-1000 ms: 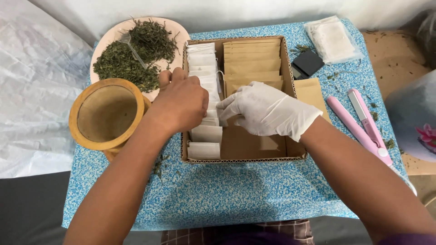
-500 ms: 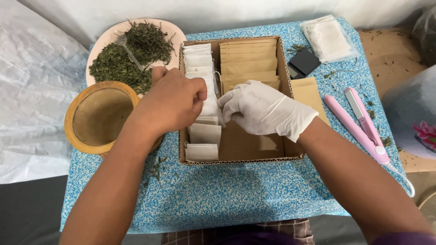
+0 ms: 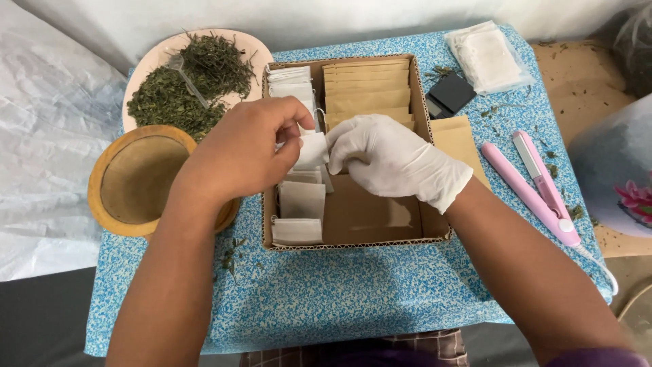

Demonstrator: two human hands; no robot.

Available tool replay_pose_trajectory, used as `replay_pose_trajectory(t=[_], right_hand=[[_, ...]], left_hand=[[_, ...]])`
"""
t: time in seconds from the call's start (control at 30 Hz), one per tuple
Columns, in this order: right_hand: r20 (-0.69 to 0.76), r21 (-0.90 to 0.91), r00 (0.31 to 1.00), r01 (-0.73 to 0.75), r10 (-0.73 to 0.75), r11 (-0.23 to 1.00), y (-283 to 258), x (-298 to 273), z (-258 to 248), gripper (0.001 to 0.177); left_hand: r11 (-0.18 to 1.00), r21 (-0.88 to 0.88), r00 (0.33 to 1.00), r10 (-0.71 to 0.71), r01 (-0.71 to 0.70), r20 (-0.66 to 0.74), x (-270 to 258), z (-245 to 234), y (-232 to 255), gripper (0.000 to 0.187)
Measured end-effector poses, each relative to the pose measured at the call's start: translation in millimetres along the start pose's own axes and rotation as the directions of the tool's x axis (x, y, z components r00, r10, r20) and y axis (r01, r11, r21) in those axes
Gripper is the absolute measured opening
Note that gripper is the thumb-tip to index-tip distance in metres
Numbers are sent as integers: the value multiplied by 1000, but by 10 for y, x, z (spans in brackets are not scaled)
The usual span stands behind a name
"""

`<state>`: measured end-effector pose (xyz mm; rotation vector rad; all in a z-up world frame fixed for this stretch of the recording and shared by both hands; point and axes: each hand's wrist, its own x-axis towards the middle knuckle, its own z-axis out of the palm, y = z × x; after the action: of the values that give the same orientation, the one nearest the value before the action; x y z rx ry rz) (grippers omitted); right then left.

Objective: The person places small white sachets into brown paper envelopes and uses a hand-held heat sealer to seal the opening of the envelopes, then places them into a cardboard box.

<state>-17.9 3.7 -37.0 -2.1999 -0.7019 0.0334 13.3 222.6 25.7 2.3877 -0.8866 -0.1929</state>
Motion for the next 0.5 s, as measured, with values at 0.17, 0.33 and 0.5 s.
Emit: replay_pose_trajectory(t=[0.17, 0.33, 0.5], right_hand=[[-178, 229, 983, 85, -44, 970, -27, 3, -103, 30], [-281, 308, 943, -86, 176, 948, -84, -46, -189, 22], [-331, 103, 913, -217, 239, 971, -39, -152, -272, 29]], left_hand=[[993, -118, 999, -35, 30, -39, 96, -14, 81, 11], [985, -174, 1000, -3, -1, -23, 234, 102, 89, 16], [974, -225, 1000, 10, -8, 8, 398, 301, 22, 24]])
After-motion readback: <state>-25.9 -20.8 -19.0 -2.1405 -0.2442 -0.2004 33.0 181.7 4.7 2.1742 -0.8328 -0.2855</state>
